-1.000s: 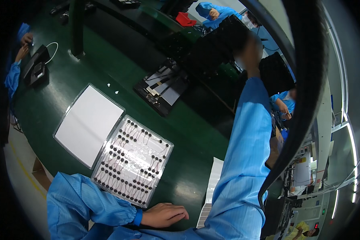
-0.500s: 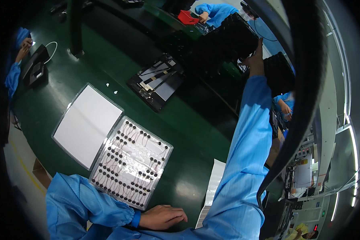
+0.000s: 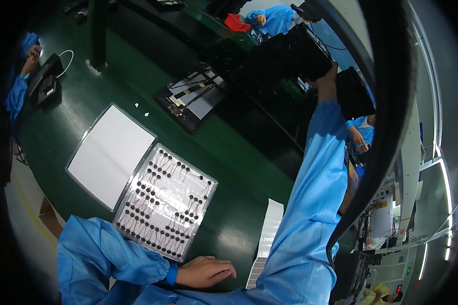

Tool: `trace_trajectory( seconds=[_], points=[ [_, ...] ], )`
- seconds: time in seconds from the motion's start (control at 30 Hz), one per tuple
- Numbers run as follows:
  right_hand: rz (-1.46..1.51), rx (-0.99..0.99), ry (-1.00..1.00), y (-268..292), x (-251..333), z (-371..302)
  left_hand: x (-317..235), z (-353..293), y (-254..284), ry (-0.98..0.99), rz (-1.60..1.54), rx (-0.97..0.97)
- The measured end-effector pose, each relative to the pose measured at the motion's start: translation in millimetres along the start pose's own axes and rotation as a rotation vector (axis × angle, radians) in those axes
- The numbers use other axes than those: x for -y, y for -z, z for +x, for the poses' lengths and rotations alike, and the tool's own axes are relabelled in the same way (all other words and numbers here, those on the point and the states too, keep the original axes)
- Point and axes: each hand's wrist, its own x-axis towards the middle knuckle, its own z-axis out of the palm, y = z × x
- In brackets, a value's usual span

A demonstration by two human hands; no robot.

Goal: The recorder is assembling or repairing an electronic device, applying adhesive strips and components to a tablet-like chassis.

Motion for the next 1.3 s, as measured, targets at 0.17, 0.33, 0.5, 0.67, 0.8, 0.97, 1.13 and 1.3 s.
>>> trace_trajectory(
  seconds=[0.17,0.33,0.5,0.67,0.8,0.97,1.13,1.3],
  points=[
    [0.211,-0.026,-0.131,-35,24,-43,-2,-2,3,0.031,-0.008,-0.025],
    [0.457,-0.039,-0.276,-63,28,-34,3,-6,-2,0.070,0.014,-0.050],
    [-0.164,0.009,0.098,22,6,41,0,-2,-2,-0.006,0.009,0.017],
    [0.416,-0.153,-0.083,-97,13,-55,1,-7,0,0.050,0.011,-0.046],
    [0.442,-0.032,0.093,-51,32,-32,2,-5,-2,0.017,0.025,-0.007],
    [0.397,-0.045,-0.030,-53,52,-71,-1,-5,4,0.043,-0.038,-0.065],
    [0.353,-0.070,-0.155,-17,33,-73,0,-4,0,0.015,-0.037,-0.057],
    [0.442,0.083,-0.121,-7,7,-75,3,-4,0,-0.010,-0.027,-0.057]
  ],
)
